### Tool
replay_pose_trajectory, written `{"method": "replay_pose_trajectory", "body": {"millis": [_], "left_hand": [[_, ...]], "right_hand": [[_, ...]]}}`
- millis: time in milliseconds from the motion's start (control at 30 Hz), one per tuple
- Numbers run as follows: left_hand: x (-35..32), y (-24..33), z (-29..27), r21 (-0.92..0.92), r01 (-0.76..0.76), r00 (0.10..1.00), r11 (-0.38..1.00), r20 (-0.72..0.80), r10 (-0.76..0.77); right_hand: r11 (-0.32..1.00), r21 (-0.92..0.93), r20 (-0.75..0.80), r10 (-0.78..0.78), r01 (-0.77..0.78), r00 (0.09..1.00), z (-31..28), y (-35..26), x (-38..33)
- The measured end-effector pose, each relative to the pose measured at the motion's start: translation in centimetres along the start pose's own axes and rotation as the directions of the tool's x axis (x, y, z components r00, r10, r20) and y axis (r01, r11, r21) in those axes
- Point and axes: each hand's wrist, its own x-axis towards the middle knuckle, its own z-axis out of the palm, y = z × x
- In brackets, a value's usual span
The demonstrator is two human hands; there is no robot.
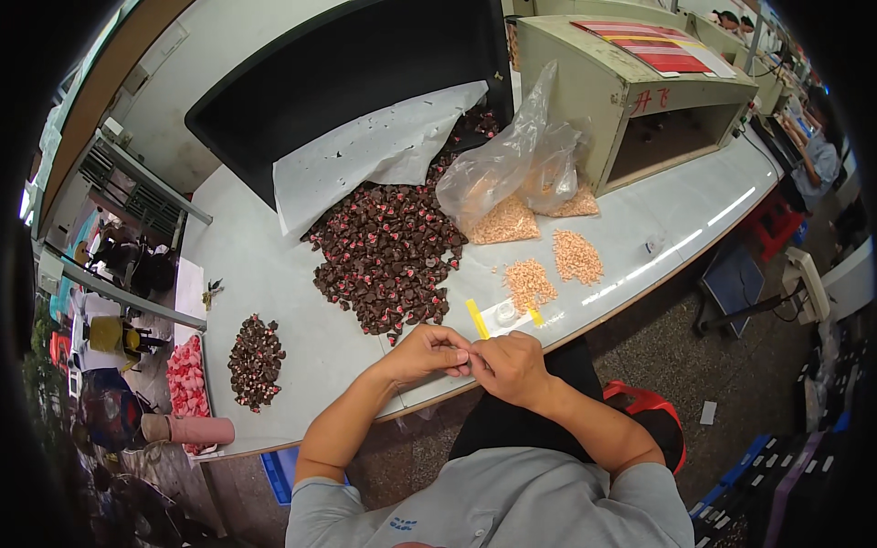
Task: The person assembles small items by taking base pieces and attaching small bead components to them by hand, placing the assembled items into a pile on the table.
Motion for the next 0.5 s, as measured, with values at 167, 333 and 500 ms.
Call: {"method": "replay_pose_trajectory", "body": {"millis": [167,333,500], "left_hand": [[0.2,-0.4,-0.2,0.023,-0.116,0.993,0.993,-0.011,0.116],[0.1,-0.2,-0.1,0.039,-0.103,0.995,0.994,0.019,0.102],[0.1,-0.2,-0.2,0.070,-0.071,0.996,0.995,0.064,0.067]], "right_hand": [[0.945,0.179,0.060,0.268,-0.274,0.962,-0.4,0.2,-0.6],[0.969,0.171,0.164,0.151,-0.179,0.975,-1.5,0.4,0.8],[0.984,0.153,0.229,0.055,-0.091,0.972,-1.6,1.0,1.0]]}}
